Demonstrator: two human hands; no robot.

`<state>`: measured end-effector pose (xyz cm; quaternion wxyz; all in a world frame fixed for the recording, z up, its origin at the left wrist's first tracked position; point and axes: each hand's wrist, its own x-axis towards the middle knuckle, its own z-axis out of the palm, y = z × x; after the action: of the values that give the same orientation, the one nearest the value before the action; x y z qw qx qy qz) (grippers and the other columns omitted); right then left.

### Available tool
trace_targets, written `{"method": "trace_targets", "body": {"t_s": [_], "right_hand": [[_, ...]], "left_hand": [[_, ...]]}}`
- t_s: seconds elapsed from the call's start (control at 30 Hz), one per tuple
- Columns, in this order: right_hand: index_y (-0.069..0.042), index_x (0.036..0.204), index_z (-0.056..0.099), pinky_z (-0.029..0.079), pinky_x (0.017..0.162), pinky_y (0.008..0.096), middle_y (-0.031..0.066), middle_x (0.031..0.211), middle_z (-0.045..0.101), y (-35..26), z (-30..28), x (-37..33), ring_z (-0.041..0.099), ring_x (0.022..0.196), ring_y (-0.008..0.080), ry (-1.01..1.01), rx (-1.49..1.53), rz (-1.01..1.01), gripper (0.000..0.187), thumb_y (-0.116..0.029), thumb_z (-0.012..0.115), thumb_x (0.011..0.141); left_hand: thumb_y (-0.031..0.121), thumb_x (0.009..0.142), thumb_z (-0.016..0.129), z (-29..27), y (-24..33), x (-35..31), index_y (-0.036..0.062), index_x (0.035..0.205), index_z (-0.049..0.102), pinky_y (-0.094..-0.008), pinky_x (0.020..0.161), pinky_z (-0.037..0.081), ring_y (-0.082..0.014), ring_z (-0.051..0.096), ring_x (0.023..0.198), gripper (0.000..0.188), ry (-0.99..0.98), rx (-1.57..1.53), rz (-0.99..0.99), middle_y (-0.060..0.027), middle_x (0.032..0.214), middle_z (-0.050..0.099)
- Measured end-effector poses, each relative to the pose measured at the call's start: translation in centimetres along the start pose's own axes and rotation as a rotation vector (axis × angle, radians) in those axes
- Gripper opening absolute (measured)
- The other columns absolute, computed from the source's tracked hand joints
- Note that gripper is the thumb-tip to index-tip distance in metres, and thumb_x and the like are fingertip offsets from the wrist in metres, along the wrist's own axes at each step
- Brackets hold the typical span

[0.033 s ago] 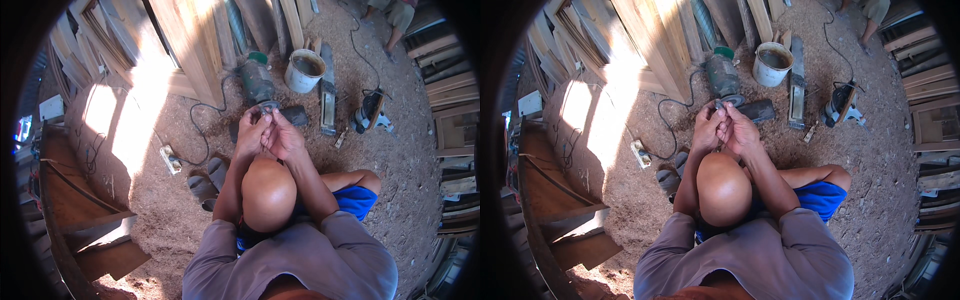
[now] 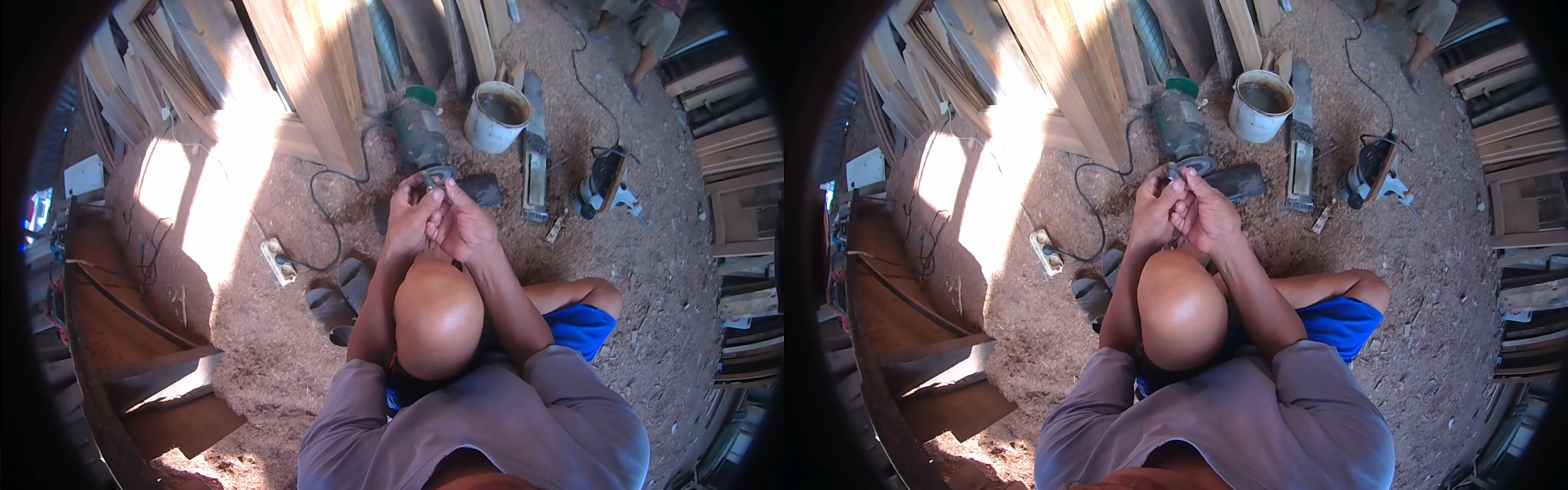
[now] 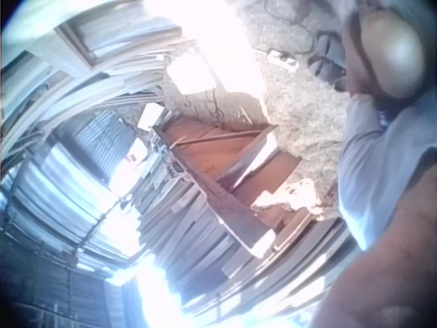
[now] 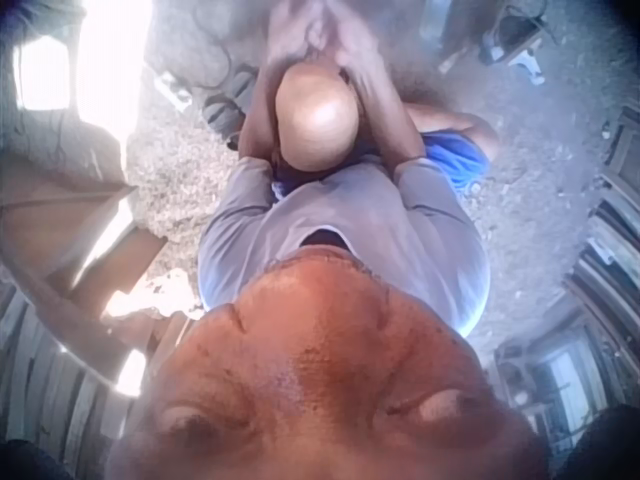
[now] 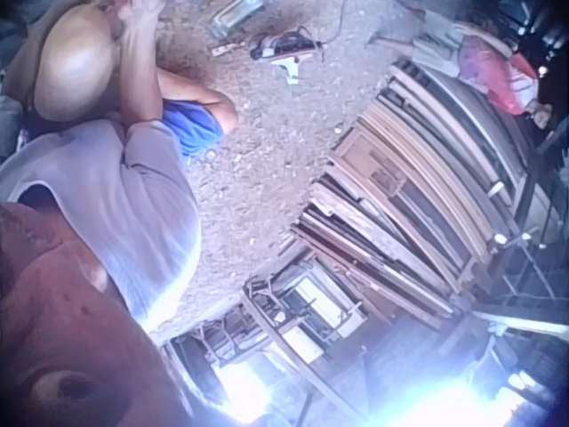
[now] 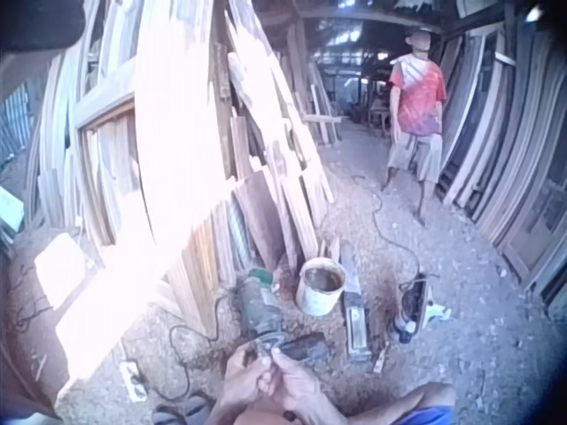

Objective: The person sharpens a small metal plate by holding it against a spinning bench grinder while periodically dipping it into a bucket of water.

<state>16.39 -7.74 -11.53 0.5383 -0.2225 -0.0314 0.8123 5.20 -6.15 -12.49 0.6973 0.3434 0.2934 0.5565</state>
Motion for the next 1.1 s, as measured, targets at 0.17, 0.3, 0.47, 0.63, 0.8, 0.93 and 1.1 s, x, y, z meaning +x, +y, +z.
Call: {"method": "trace_targets", "body": {"t_s": [0.17,0.3,0.47,0.63,0.8,0.93,1.1], "right_hand": [[-0.011,0.099,0.064,0.048,0.054,0.0249,-0.0036,0.075,0.062,-0.6,-0.6,-0.2,0.055,0.059,0.007,-0.02,-0.076,-0.019,0.013,-0.022,0.061,0.092],[-0.011,0.096,0.063,0.048,0.054,0.0244,-0.0026,0.075,0.063,-0.8,0.0,-0.7,0.056,0.06,0.0073,-0.062,-0.124,-0.03,0.01,-0.02,0.062,0.091],[-0.011,0.096,0.063,0.049,0.055,0.0227,-0.0031,0.075,0.063,-0.8,0.1,-0.8,0.057,0.06,0.0062,-0.059,-0.127,-0.023,0.01,-0.02,0.062,0.091],[-0.011,0.097,0.063,0.049,0.054,0.0219,-0.004,0.075,0.063,-0.6,0.2,-0.7,0.056,0.059,0.005,-0.044,-0.125,-0.024,0.012,-0.022,0.061,0.092],[-0.011,0.099,0.064,0.049,0.054,0.0216,-0.0053,0.074,0.062,-0.4,0.4,-0.7,0.054,0.058,0.0046,-0.009,-0.106,-0.013,0.014,-0.023,0.061,0.092],[-0.011,0.1,0.064,0.049,0.054,0.0216,-0.0053,0.074,0.061,-0.4,0.5,-0.6,0.054,0.058,0.0045,-0.008,-0.106,-0.009,0.015,-0.024,0.06,0.093],[-0.01,0.099,0.064,0.048,0.054,0.0216,-0.0055,0.073,0.061,-0.4,0.5,-0.5,0.053,0.057,0.0045,-0.011,-0.099,0.0,0.016,-0.024,0.059,0.093]], "left_hand": [[0.012,0.087,0.066,0.0,0.4,-0.1,-0.0004,0.122,0.046,-0.0183,0.049,0.04,-0.006,0.049,0.061,0.042,-0.065,0.015,0.002,-0.0015,0.084,0.055],[0.012,0.087,0.066,-0.1,0.5,-0.2,0.0003,0.126,0.043,-0.0177,0.048,0.039,-0.006,0.049,0.061,0.047,-0.11,0.02,0.037,-0.0016,0.085,0.055],[0.01,0.085,0.068,0.1,0.5,-0.2,-0.0011,0.121,0.044,-0.0194,0.045,0.04,-0.0064,0.049,0.058,0.045,-0.044,-0.019,-0.003,-0.0045,0.084,0.055],[0.018,0.085,0.07,0.1,0.5,-0.3,0.0002,0.117,0.05,-0.0171,0.048,0.039,-0.0037,0.048,0.06,0.041,-0.022,0.032,-0.014,0.001,0.081,0.055],[0.021,0.085,0.071,-0.3,0.2,-0.2,0.0002,0.116,0.05,-0.0169,0.048,0.039,-0.0035,0.048,0.059,0.043,0.004,0.042,-0.025,0.0021,0.078,0.054],[0.022,0.084,0.071,-0.4,0.3,-0.2,-0.0002,0.116,0.05,-0.0169,0.048,0.039,-0.0035,0.047,0.058,0.044,0.001,0.048,-0.042,0.0021,0.078,0.054],[0.022,0.084,0.072,-0.4,0.1,0.0,-0.001,0.116,0.049,-0.0165,0.048,0.039,-0.0036,0.047,0.058,0.045,0.032,0.063,-0.035,0.0022,0.078,0.054]]}}
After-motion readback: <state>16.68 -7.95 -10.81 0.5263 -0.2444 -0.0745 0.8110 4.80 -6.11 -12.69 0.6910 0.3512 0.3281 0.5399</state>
